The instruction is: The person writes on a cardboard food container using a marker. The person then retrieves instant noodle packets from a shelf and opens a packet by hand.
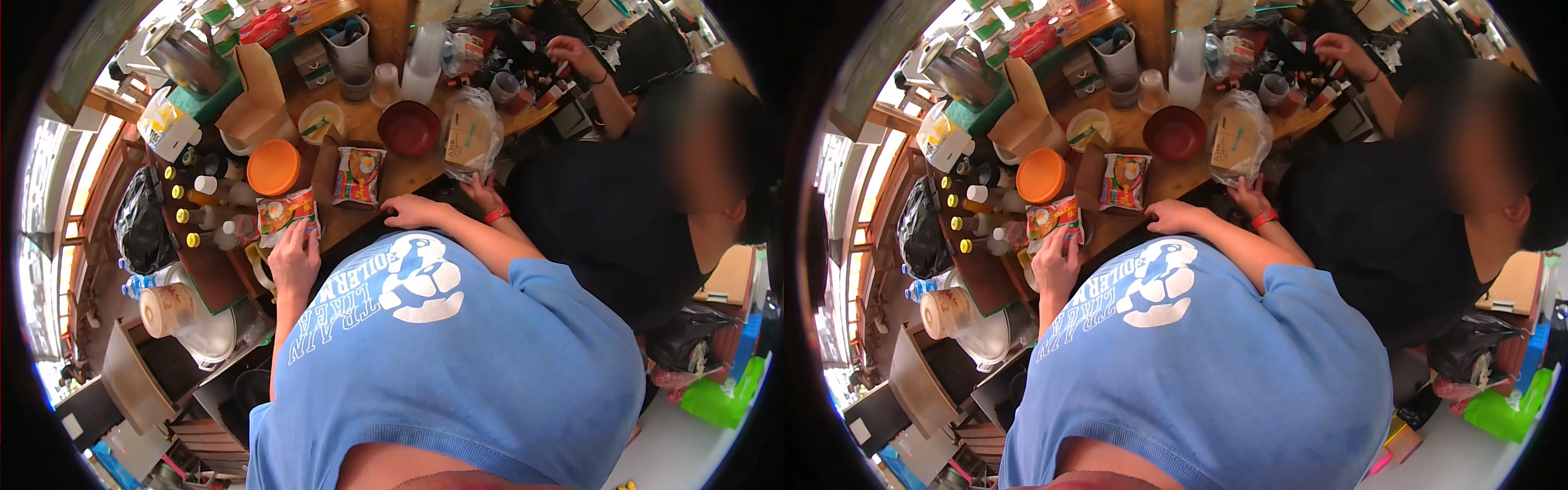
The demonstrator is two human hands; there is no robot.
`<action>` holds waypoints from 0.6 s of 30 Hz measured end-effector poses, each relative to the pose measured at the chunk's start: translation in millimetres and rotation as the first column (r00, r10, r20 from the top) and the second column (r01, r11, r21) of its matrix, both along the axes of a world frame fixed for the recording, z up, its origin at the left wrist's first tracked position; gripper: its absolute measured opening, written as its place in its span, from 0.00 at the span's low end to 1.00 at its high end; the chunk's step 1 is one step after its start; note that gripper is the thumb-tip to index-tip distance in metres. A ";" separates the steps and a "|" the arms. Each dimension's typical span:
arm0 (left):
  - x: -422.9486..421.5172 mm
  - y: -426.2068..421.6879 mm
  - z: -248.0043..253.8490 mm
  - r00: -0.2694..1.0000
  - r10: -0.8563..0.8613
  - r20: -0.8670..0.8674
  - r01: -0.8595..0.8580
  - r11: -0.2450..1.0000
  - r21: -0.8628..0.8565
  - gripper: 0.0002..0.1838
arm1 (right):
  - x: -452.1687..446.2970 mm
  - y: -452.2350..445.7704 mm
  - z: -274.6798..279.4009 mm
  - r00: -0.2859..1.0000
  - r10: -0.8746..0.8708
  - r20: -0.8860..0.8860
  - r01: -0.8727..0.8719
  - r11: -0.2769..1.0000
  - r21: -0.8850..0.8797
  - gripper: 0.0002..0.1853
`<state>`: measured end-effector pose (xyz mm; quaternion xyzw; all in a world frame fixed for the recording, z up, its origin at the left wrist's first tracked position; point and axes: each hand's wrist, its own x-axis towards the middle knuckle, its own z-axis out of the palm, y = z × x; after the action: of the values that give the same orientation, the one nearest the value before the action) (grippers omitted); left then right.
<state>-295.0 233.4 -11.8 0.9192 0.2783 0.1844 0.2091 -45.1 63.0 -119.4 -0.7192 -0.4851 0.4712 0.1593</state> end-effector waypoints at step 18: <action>23.3 1.3 0.7 1.000 -0.009 0.000 0.009 1.000 0.009 0.12 | 57.1 -17.0 17.1 0.993 -0.112 0.041 0.110 0.992 0.057 0.13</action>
<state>-271.7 234.7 -11.1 0.9213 0.2732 0.1849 0.2058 11.9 45.9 -102.3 -0.7507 -0.4603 0.4323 0.1943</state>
